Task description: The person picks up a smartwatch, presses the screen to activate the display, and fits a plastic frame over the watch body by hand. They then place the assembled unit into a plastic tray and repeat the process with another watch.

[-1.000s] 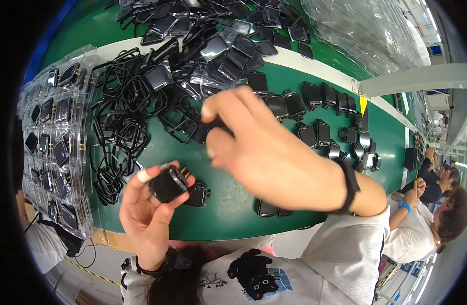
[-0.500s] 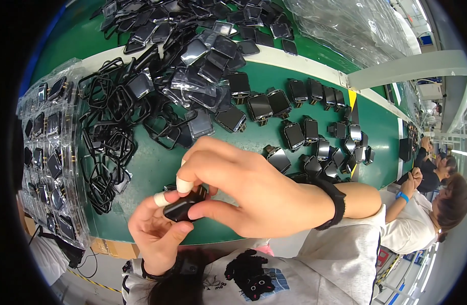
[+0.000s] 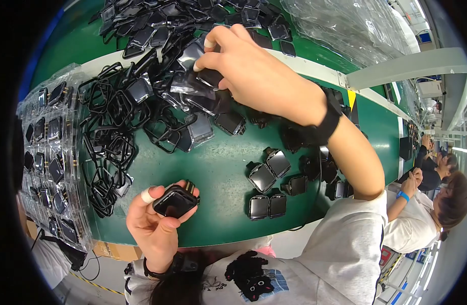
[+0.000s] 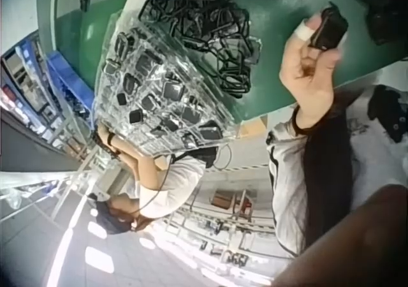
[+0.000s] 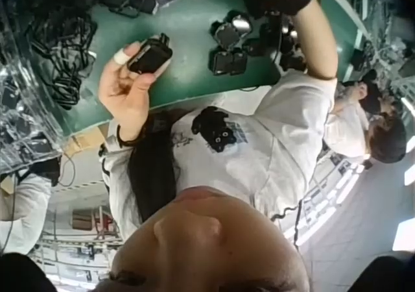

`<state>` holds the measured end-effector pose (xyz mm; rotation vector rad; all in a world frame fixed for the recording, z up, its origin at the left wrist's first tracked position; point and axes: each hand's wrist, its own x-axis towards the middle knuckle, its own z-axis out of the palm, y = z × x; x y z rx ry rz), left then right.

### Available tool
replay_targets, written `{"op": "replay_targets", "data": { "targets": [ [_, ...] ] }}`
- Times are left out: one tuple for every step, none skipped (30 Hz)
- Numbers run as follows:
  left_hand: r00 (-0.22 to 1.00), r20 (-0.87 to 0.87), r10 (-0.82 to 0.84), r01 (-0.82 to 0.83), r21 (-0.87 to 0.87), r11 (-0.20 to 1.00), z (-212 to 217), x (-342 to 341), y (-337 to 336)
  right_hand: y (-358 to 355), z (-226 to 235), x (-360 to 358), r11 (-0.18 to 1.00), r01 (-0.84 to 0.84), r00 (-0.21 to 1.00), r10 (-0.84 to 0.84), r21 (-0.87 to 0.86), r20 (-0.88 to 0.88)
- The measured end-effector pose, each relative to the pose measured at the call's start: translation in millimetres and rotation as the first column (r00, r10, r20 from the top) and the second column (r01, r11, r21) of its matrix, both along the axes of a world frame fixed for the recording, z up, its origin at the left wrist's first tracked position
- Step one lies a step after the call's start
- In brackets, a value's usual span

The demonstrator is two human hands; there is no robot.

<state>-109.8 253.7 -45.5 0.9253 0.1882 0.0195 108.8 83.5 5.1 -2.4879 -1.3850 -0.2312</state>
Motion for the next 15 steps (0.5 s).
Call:
{"op": "replay_targets", "data": {
  "targets": [
    [1.0, -0.021, -0.019, 0.019, 0.006, 1.0, 0.1, 1.0, 0.7, 1.2, -3.0, 4.9, 1.0, -0.027, 1.0, 0.027, 0.008, 0.006],
    [1.0, 0.002, -0.004, 0.004, 0.009, 1.0, 0.2, 1.9, 1.6, 1.7, -3.3, 7.9, 0.998, -0.017, 1.0, 0.017, -0.055, 0.009],
    [0.999, 0.039, -0.013, 0.014, -0.022, 1.0, 0.1, 3.0, 2.5, 1.8, -1.5, 7.8, 0.998, -0.058, 0.998, 0.057, 0.013, 0.014],
    [0.997, 0.075, -0.02, 0.024, -0.053, 0.998, 0.2, 3.9, 3.3, 1.1, 3.2, 5.8, 0.991, -0.124, 0.99, 0.127, 0.058, -0.056],
    [0.995, 0.093, -0.032, 0.041, -0.096, 0.994, 0.5, 4.5, 3.8, -0.2, 10.3, 2.9, 0.977, -0.187, 0.972, 0.199, 0.107, -0.124],
    [0.994, 0.107, -0.02, 0.029, -0.083, 0.996, 0.9, 4.9, 4.1, -0.4, 16.7, -1.8, 0.96, -0.227, 0.949, 0.256, 0.162, -0.187],
    [0.994, 0.106, -0.01, 0.021, -0.107, 0.994, 1.3, 5.3, 4.3, -1.5, 22.6, -9.2, 0.956, -0.247, 0.942, 0.275, 0.162, -0.19],
    [0.994, 0.105, -0.001, 0.014, -0.132, 0.991, 1.8, 5.6, 4.4, -3.4, 28.4, -20.7, 0.944, -0.271, 0.934, 0.306, 0.189, -0.186],
    [0.996, 0.084, -0.006, 0.02, -0.168, 0.986, 2.2, 5.8, 4.1, -4.4, 32.0, -32.2, 0.932, -0.293, 0.926, 0.333, 0.214, -0.181],
    [0.995, 0.104, 0.004, 0.013, -0.16, 0.987, 2.6, 6.0, 4.2, -4.0, 32.8, -40.5, 0.933, -0.291, 0.926, 0.33, 0.212, -0.181],
    [0.995, 0.1, -0.005, 0.02, -0.152, 0.988, 2.8, 6.2, 4.3, -3.5, 32.3, -48.3, 0.884, -0.38, 0.911, 0.409, 0.27, -0.056],
    [0.995, 0.094, -0.014, 0.028, -0.144, 0.989, 2.9, 6.2, 4.5, -3.2, 30.8, -55.0, 0.829, -0.466, 0.881, 0.468, 0.31, 0.073],
    [0.997, 0.077, -0.032, 0.043, -0.147, 0.988, 2.9, 6.1, 4.7, -2.9, 29.1, -61.4, 0.825, -0.47, 0.878, 0.473, 0.314, 0.072],
    [0.996, 0.085, -0.022, 0.033, -0.137, 0.99, 2.7, 5.9, 4.8, -2.2, 26.4, -67.5, 0.813, -0.474, 0.878, 0.468, 0.337, 0.105],
    [0.996, 0.093, -0.017, 0.029, -0.125, 0.992, 2.6, 5.7, 4.9, -1.2, 23.8, -72.8, 0.8, -0.478, 0.877, 0.461, 0.362, 0.137]
  ]
}}
